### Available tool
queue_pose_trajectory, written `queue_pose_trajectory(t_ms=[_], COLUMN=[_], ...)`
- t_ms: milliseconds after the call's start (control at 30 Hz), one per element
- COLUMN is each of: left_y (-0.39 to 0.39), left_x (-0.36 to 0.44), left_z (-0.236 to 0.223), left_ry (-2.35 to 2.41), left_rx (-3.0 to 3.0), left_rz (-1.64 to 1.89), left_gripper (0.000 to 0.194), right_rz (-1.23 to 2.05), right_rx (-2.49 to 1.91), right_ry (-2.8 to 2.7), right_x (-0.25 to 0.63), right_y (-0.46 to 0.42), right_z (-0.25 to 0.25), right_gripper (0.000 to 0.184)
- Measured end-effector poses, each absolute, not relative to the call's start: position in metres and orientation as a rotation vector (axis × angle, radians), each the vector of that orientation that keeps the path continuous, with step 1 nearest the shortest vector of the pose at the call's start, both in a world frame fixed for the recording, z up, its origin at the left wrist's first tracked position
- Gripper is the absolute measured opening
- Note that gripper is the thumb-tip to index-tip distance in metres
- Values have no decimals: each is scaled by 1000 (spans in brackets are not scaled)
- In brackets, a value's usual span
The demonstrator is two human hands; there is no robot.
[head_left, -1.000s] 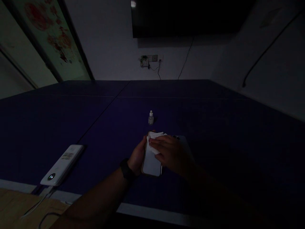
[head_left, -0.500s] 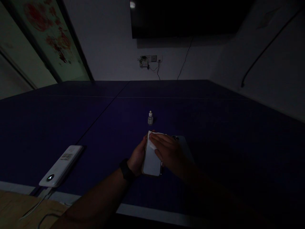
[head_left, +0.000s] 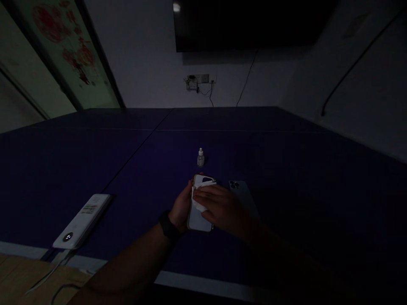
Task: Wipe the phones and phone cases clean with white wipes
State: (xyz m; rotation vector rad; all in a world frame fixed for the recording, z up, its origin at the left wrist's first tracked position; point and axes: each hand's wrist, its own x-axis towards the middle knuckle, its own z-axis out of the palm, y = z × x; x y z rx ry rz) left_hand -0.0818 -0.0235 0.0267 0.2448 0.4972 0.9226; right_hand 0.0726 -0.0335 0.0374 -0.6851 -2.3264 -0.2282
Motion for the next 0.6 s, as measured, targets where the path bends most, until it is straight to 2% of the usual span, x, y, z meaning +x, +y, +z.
queue_pose_trajectory(t_ms=[67, 233, 433, 600], left_y=[-23, -23, -23, -22], left_x=[-82, -82, -82, -83], left_z=[28, 25, 25, 22], left_ry=[519, 482, 510, 446], left_rx=[276, 261, 306, 248], left_rz=[911, 924, 907, 921], left_gripper=[49, 44, 48, 45], right_rz=[-239, -289, -169, -213], right_rx=[-711, -810, -762, -781], right_ry=[-2294, -2269, -2312, -2336], right_x=[73, 70, 76, 73], right_y=[-34, -33, -31, -33], right_z=[37, 34, 36, 34], right_gripper=[36, 45, 42, 49])
